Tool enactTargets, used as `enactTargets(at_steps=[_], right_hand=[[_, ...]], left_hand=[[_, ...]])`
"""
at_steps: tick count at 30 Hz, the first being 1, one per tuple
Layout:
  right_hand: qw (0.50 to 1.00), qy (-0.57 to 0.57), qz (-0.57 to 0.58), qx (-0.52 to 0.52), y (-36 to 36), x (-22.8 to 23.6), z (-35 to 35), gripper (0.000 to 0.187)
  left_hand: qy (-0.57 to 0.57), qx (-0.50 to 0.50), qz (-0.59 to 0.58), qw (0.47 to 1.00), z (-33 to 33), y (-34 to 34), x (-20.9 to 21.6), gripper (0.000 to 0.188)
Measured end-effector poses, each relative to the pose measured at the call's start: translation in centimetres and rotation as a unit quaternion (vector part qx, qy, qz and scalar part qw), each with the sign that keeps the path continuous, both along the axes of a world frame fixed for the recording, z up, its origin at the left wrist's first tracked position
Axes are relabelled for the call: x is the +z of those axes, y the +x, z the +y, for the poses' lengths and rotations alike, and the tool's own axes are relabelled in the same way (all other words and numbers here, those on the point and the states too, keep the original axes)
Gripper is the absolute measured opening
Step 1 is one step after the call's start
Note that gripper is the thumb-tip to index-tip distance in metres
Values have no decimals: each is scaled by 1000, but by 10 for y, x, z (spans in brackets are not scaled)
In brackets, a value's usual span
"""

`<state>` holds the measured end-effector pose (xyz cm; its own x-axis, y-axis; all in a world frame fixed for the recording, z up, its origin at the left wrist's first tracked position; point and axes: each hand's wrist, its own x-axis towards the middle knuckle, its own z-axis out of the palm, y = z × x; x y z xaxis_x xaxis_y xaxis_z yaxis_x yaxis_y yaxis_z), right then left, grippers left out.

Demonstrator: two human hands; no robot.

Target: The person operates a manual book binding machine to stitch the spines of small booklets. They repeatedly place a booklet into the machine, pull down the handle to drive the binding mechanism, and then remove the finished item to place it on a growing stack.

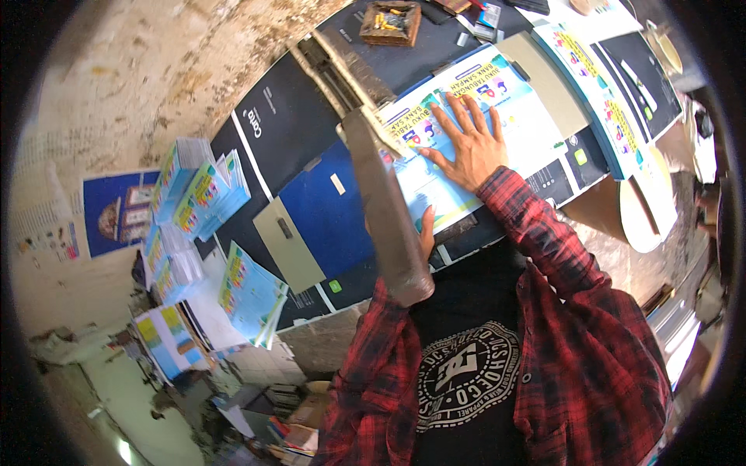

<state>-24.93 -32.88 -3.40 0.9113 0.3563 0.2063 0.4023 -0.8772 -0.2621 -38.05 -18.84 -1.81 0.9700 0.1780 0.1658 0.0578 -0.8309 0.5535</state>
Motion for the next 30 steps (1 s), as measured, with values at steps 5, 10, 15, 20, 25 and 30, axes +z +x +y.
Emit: enactTargets(at_steps=[5,10,15,20,25,30], right_hand=[[1000,-10,-8,-22,26,-15,-39,73],[997,-79,-8,-25,69,-20,-99,78],[989,38,-105,93,70,104,-46,74],[942,6,-118,314,-16,225,47,52],[972,-39,69,220,-70,175,53,94],[984,18,-54,168,-104,75,37,98]], left_hand=[[109,25,-32,993,5,-13,-43,73],[116,38,4,993,0,-10,-20,73],[77,51,-35,995,2,-8,-25,72],[111,58,-34,991,5,-11,-29,74],[106,55,-15,993,4,-11,-26,77],[106,53,-43,992,-1,-12,-31,76]])
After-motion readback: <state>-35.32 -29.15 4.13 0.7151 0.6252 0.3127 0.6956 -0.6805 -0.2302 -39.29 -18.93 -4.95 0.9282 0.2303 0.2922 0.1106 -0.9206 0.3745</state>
